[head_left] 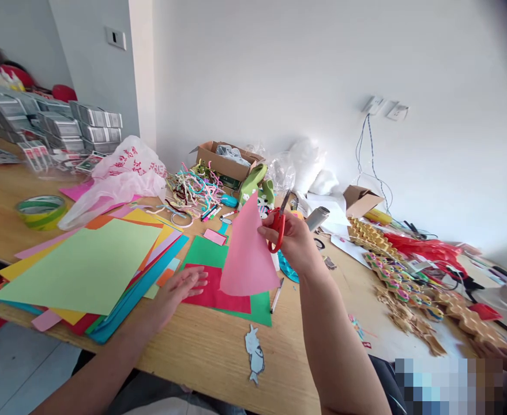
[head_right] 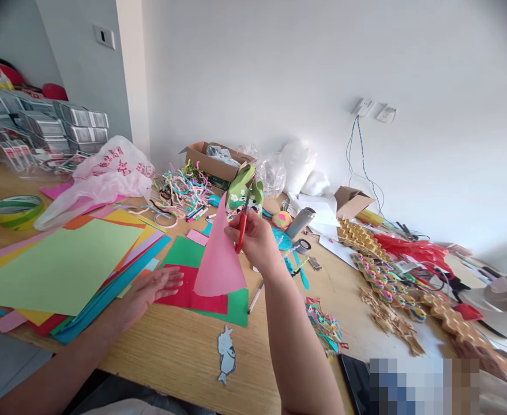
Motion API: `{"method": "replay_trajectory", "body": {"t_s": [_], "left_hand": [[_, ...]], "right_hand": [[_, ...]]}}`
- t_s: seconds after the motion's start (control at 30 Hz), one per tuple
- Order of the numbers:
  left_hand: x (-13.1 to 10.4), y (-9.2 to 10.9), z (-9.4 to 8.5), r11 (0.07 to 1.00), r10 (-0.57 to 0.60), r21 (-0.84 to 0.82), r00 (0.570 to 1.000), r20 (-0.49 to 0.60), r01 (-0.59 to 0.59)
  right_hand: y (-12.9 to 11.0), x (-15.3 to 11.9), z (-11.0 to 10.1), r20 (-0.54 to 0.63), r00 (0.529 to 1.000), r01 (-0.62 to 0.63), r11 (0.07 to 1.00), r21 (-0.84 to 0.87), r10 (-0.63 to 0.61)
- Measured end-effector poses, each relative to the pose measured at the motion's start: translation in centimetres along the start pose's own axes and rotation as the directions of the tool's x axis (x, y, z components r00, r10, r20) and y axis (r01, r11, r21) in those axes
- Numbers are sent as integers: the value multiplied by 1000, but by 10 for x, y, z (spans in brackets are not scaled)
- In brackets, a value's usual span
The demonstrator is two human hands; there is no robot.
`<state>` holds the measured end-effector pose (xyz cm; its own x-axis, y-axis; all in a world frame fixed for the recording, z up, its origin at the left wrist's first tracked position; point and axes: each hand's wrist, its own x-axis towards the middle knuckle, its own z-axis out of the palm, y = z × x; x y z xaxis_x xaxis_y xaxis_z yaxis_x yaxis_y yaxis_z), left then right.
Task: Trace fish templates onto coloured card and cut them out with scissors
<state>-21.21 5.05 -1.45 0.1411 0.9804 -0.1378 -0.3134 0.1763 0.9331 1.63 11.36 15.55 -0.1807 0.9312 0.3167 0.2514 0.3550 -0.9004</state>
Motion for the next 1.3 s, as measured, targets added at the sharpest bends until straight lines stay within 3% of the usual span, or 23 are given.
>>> {"method": "replay_trajectory", "body": {"t_s": [0.13,0.3,0.47,0.6,0.7,0.77,0.83,0.9,0.97,1.03,1.17,1.3], "left_hand": [[6,-4,7,1000,24,-19,999,-40,-25],[17,27,-2,965,238,150,960,-149,-216],[29,69,-3,887,407,261,912,-51,-382],[32,99,8,834,457,310,887,74,-456],[31,112,20,850,327,359,920,215,-385],[32,111,26,874,202,396,952,229,-281],[34,103,29,905,161,375,978,133,-200],[36,91,30,955,195,235,980,-29,-183],[38,76,29,983,181,6,964,-197,-183],[37,61,28,972,64,-194,940,-336,-136],[35,43,27,901,-232,-434,854,-466,8],[35,45,33,844,-308,-535,833,-460,16]], "right_hand": [[-9,-3,2,115,993,16,1000,-17,-14],[-20,-4,-4,285,956,111,984,-141,-67],[-28,0,-12,439,892,260,914,-312,-104],[-34,3,-9,553,828,382,812,-440,-90],[-36,4,-3,593,799,444,757,-479,-94],[-35,4,-1,551,825,447,742,-499,-126],[-31,3,-4,407,891,404,758,-512,-201],[-27,0,-11,212,939,340,812,-474,-269],[-22,-5,-22,70,954,294,875,-384,-290],[-14,-13,-31,-15,963,253,920,-299,-269],[17,-34,-36,-47,997,44,973,-228,-56],[63,-60,-17,-1,969,-246,964,-99,247]]}}
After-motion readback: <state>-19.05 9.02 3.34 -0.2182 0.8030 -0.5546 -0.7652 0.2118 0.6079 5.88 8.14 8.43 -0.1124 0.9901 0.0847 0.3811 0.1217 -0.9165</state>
